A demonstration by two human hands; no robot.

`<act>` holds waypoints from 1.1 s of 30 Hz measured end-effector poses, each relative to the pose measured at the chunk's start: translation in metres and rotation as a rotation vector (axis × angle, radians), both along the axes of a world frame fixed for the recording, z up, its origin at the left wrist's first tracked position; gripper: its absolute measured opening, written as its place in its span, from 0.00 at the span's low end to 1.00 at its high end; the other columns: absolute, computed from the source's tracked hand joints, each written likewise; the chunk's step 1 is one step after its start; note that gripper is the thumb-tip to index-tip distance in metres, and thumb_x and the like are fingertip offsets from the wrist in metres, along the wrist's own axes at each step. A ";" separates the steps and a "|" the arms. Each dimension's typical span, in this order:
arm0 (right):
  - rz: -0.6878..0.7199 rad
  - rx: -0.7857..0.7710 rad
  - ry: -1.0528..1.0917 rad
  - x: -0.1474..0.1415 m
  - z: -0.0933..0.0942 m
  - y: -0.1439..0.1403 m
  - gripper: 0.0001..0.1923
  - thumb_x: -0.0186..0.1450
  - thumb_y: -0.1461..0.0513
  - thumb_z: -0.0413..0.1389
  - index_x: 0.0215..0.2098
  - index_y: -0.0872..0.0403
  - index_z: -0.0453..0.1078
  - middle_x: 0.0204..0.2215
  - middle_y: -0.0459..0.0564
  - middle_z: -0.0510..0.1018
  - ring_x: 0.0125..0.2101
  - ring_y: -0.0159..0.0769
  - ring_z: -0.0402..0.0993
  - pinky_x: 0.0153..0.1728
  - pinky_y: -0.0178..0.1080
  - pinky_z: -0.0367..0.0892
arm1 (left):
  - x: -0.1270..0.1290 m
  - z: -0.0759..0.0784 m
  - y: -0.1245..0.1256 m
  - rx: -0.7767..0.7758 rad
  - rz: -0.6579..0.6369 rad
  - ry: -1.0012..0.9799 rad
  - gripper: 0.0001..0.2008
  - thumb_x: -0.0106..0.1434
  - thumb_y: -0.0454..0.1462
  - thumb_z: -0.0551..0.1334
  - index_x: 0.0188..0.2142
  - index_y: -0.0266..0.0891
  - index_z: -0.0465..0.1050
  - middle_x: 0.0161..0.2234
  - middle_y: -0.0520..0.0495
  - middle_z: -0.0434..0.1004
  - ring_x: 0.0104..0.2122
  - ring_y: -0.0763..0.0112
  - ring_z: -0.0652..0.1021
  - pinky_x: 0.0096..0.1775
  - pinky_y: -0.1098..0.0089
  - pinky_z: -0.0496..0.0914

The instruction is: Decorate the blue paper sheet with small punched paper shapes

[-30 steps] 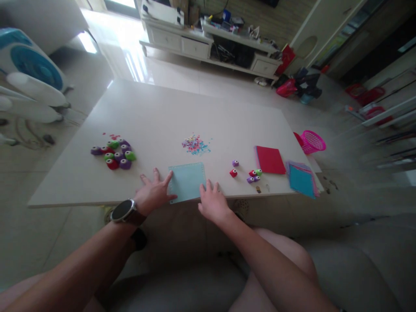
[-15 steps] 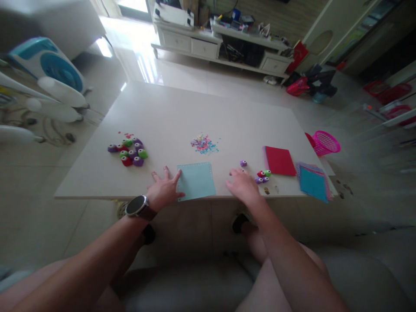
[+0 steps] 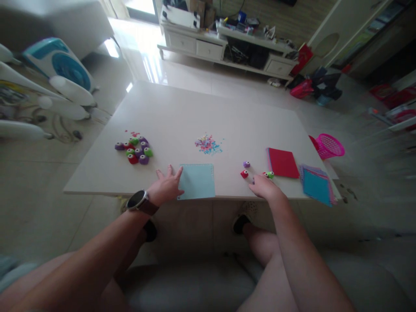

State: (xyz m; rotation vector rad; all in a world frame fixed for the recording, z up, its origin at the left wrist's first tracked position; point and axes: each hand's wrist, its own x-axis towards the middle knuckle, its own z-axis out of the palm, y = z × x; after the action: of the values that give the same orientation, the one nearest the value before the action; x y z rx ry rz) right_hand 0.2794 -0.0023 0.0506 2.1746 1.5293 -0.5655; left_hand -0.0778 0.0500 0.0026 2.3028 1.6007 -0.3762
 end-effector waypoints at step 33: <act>0.339 0.262 0.462 -0.065 -0.027 0.004 0.05 0.71 0.68 0.58 0.43 0.54 0.75 0.45 0.54 0.82 0.45 0.40 0.77 0.48 0.36 0.65 | 0.062 0.006 -0.038 -0.005 -0.322 -0.394 0.08 0.67 0.28 0.56 0.39 0.41 0.69 0.46 0.40 0.77 0.49 0.57 0.75 0.53 0.59 0.72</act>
State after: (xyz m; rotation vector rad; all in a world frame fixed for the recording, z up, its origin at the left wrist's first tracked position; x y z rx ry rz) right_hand 0.2143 0.0018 0.0234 1.9785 2.2731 -0.8288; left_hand -0.0163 0.0118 0.0086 2.4414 1.0460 0.0095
